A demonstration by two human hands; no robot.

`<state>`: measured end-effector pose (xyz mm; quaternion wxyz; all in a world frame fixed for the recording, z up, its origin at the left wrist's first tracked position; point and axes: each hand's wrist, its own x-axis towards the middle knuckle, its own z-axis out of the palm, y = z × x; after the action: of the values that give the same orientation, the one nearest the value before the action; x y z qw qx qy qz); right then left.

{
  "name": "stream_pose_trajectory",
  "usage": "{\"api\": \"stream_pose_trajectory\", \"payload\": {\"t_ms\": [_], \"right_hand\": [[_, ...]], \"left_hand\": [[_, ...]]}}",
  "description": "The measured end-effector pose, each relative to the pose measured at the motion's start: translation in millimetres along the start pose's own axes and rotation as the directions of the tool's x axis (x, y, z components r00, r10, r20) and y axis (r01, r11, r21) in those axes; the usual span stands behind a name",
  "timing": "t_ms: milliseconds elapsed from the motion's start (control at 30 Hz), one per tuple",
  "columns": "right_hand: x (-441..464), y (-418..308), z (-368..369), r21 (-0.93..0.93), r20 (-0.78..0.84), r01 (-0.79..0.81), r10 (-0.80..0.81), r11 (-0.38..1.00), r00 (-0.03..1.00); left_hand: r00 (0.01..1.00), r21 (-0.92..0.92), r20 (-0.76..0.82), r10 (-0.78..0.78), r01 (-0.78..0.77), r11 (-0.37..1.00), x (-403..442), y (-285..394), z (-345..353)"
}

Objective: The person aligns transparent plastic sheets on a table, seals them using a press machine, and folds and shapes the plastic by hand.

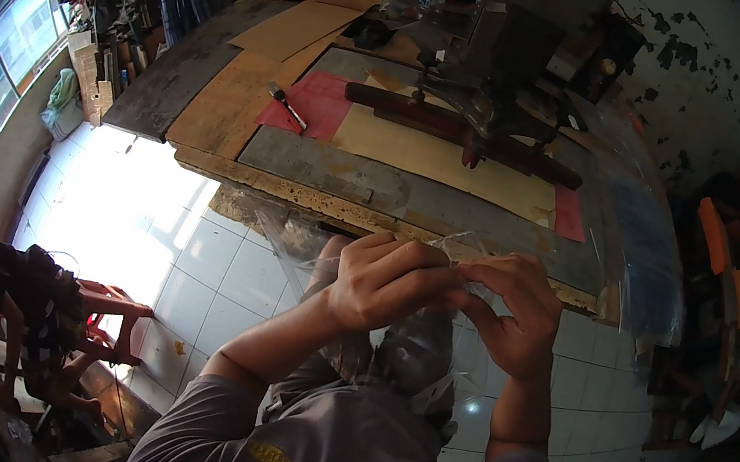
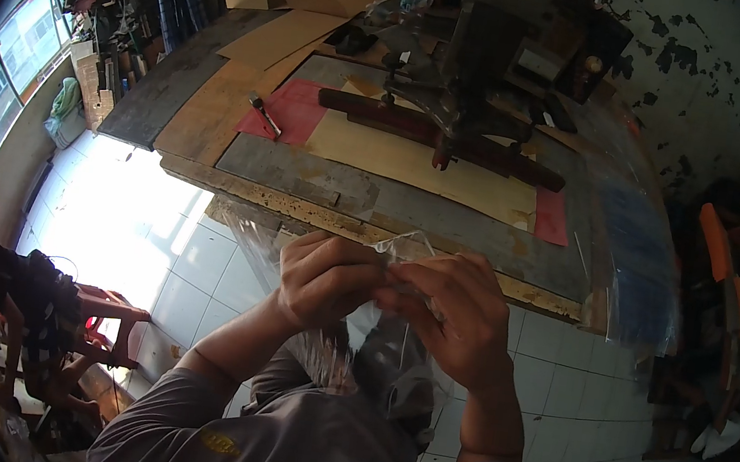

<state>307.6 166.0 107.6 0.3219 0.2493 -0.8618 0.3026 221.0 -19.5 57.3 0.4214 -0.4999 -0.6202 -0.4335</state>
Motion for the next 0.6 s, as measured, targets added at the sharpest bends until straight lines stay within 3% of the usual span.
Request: {"api": "stream_pose_trajectory", "payload": {"t_ms": [133, 233, 333, 467, 600], "right_hand": [[-7.9, 9.8, -6.5, -0.045, 0.014, -0.1, 0.101, 0.994, 0.995], [-12.8, 19.2, -20.4, -0.014, -0.055, -0.279, 0.277, 0.96, 0.959], [-22.4, 40.4, -38.1, 0.246, -0.191, -0.389, 0.438, 0.888, 0.878], [-35.7, 82.6, -52.4, 0.359, -0.291, -0.372, 0.481, 0.856, 0.827], [-51.2, 133.1, -37.5, 0.409, -0.361, -0.365, 0.515, 0.837, 0.777]], "left_hand": [[0.981, -0.106, 0.056, -0.188, 0.193, 0.975, 0.1, -2.0, 10.2], [0.763, 0.051, 0.432, -0.481, 0.512, 0.857, 17.9, -2.7, -20.7], [0.649, 0.125, 0.579, -0.494, 0.528, 0.84, 7.6, -33.2, -46.2], [0.651, 0.135, 0.593, -0.474, 0.5, 0.856, 1.9, -64.0, -48.5], [0.757, -0.011, 0.425, -0.496, 0.552, 0.834, 17.6, -82.5, -36.3]]}}
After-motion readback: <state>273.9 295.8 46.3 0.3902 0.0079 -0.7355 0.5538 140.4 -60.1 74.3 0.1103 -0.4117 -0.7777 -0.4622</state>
